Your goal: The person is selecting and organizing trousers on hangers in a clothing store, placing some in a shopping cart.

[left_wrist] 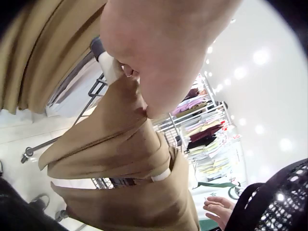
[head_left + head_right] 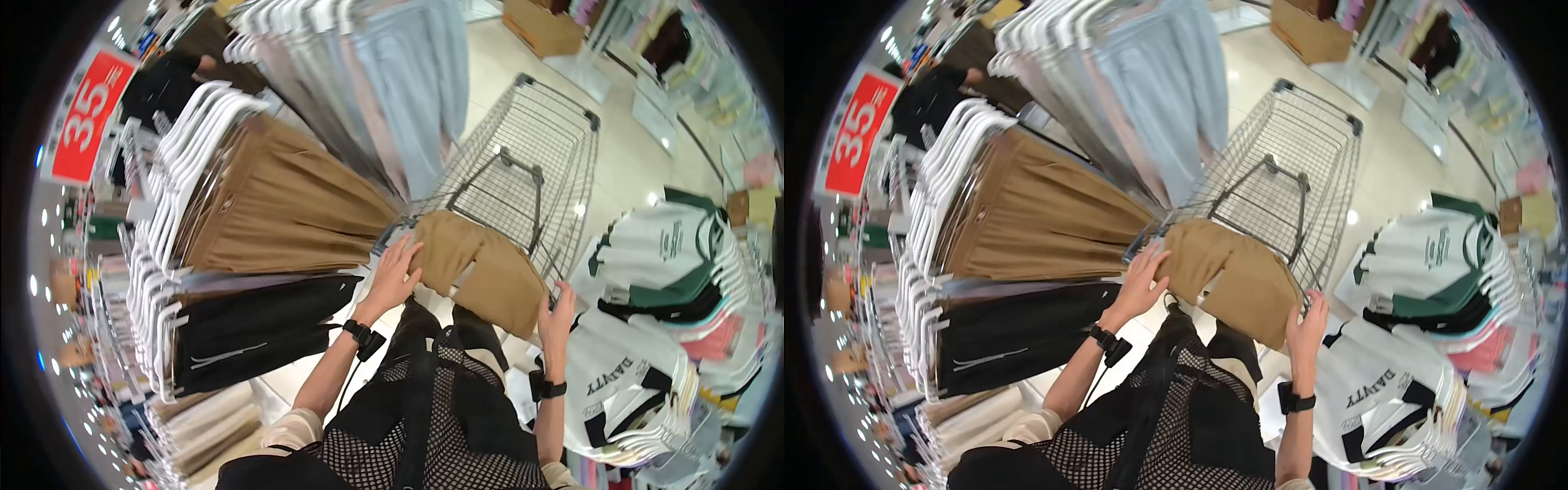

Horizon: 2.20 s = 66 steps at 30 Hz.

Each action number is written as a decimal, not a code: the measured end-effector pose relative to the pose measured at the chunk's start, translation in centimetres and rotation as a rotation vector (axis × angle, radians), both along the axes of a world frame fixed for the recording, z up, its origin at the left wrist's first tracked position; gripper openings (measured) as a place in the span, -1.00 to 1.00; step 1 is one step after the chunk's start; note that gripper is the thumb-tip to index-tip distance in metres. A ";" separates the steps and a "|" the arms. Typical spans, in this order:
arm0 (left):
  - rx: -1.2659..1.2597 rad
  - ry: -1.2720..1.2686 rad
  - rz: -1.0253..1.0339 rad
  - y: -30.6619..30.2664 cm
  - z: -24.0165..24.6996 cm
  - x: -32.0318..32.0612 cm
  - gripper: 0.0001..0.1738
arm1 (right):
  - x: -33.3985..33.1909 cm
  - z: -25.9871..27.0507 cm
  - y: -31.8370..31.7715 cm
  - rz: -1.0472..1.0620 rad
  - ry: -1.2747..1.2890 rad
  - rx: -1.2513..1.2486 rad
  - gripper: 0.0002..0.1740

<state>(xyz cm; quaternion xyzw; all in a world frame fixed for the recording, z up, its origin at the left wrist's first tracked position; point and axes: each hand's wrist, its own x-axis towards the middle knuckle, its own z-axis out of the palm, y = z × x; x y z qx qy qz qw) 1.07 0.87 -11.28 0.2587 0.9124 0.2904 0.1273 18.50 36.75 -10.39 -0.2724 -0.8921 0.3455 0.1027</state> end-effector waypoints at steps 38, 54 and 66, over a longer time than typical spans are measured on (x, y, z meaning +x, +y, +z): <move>0.801 0.001 0.584 -29.2 7.1 3.6 -0.21 | -28.6 24.9 -32.1 0.843 1.086 0.638 -0.80; 0.273 -0.870 -0.235 -21.3 8.1 1.1 -0.20 | -8.3 32.0 -28.5 0.102 0.338 0.603 -0.79; -0.028 -0.697 -0.302 -18.1 -3.6 1.1 -0.53 | -11.7 29.4 -9.2 -0.089 0.234 0.793 -0.67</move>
